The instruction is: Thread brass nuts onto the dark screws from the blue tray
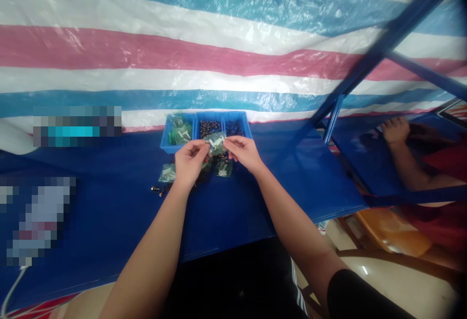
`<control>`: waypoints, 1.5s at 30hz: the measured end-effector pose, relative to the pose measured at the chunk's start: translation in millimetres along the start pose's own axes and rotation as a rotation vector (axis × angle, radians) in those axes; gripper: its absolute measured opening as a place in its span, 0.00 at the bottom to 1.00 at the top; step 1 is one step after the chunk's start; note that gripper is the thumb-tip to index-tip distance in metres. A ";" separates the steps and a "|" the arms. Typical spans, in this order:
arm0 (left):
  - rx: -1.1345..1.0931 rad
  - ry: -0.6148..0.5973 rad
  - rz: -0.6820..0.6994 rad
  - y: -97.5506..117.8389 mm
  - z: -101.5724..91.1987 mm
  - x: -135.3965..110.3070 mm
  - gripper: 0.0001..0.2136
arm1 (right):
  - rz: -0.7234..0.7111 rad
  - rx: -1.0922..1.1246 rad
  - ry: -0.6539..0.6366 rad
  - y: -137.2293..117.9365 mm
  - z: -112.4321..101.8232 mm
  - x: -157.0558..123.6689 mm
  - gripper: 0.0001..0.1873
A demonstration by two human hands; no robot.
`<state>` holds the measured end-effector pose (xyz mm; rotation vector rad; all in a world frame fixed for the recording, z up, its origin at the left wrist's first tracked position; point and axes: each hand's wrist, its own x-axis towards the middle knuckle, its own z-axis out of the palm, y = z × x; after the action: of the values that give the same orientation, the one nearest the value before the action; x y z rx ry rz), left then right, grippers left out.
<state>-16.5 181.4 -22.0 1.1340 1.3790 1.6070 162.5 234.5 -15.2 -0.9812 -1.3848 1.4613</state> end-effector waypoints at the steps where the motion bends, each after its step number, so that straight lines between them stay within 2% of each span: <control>1: -0.009 -0.001 -0.001 0.6 -0.4 0.0 0.13 | 0.006 0.001 -0.011 0.2 -0.2 0.1 0.24; 6: -0.073 -0.101 -0.032 2.3 -2.1 -0.5 0.16 | -0.074 -0.008 -0.019 0.1 -1.2 -0.2 0.22; 10: -0.002 -0.161 -0.072 0.0 -1.3 -1.9 0.17 | -0.140 -0.025 -0.048 -2.0 -1.5 -1.6 0.21; 14: 0.023 -0.111 -0.048 0.6 -0.2 -1.9 0.16 | -0.123 0.023 0.015 -3.4 -0.8 -1.2 0.23; 18: 0.012 -0.053 -0.025 3.3 -0.2 -0.7 0.15 | -0.048 0.041 0.017 -4.8 0.9 -0.1 0.24; 29: 0.027 -0.051 0.006 0.5 -0.8 -0.4 0.14 | -0.040 -0.002 0.050 -6.6 0.1 -0.2 0.25; 38: 0.033 -0.016 -0.012 4.0 -1.2 -1.3 0.14 | -0.064 -0.017 -0.007 -0.8 0.7 -0.3 0.20; 45: 0.040 0.059 0.049 9.0 -1.4 -1.2 0.12 | -0.094 -0.110 -0.035 9.0 -0.8 1.7 0.18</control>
<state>-17.1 178.3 -13.4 1.1604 1.4371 1.6668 162.1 236.4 -24.2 -0.9497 -1.5296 1.3508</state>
